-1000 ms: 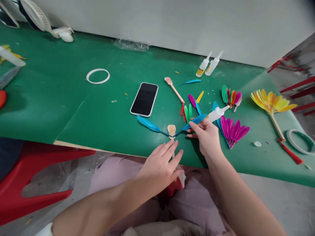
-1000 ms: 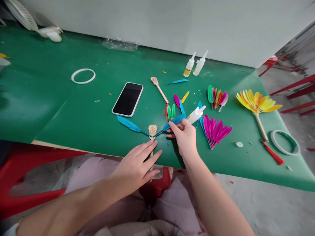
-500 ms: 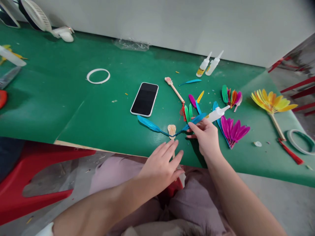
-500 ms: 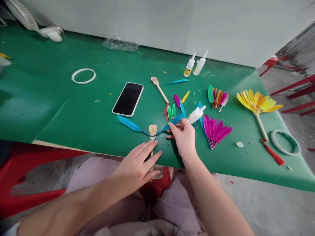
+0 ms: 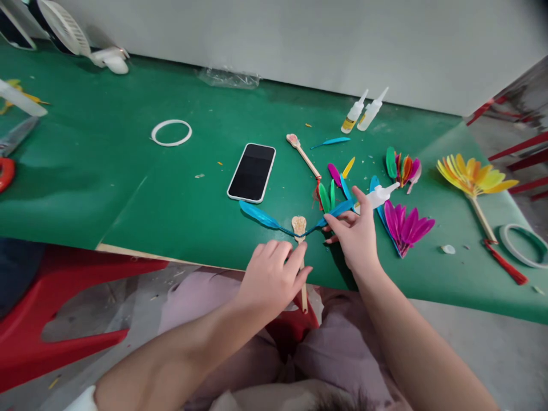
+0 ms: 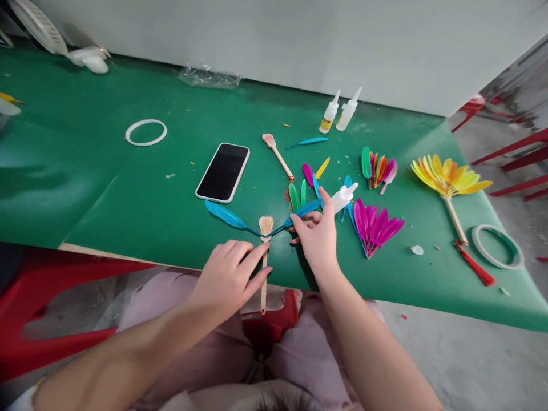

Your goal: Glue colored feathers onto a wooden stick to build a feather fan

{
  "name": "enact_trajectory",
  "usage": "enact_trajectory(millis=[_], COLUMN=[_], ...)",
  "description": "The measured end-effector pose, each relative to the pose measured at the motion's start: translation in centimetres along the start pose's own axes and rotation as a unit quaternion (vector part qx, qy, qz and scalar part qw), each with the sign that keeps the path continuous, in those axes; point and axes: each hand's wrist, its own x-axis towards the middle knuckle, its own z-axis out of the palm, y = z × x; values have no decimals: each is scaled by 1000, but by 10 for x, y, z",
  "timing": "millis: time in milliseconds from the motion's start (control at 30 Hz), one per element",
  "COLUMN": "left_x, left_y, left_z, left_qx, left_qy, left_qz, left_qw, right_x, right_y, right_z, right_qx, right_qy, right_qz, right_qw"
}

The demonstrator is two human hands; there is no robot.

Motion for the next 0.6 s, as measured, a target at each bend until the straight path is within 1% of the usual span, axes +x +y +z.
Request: enact_trajectory(millis=[133,333,600], left_x=[5,4,6], left_y=[-2,-2,-2], left_z=[3,6,6], left_qx=[38,36,42], left_qy=[-21,-24,-38], left_qz=[-9,-5,-20], left_qw=[999,999,998], right_x=[-1,0,3], right_y=[-2,-2,0], right_z=[0,0,-1], right_qx=[-11,-37,-78], right_qy=[2,-4,-19], right_qz=[6,1,-1], right_qw=[1000,999,997])
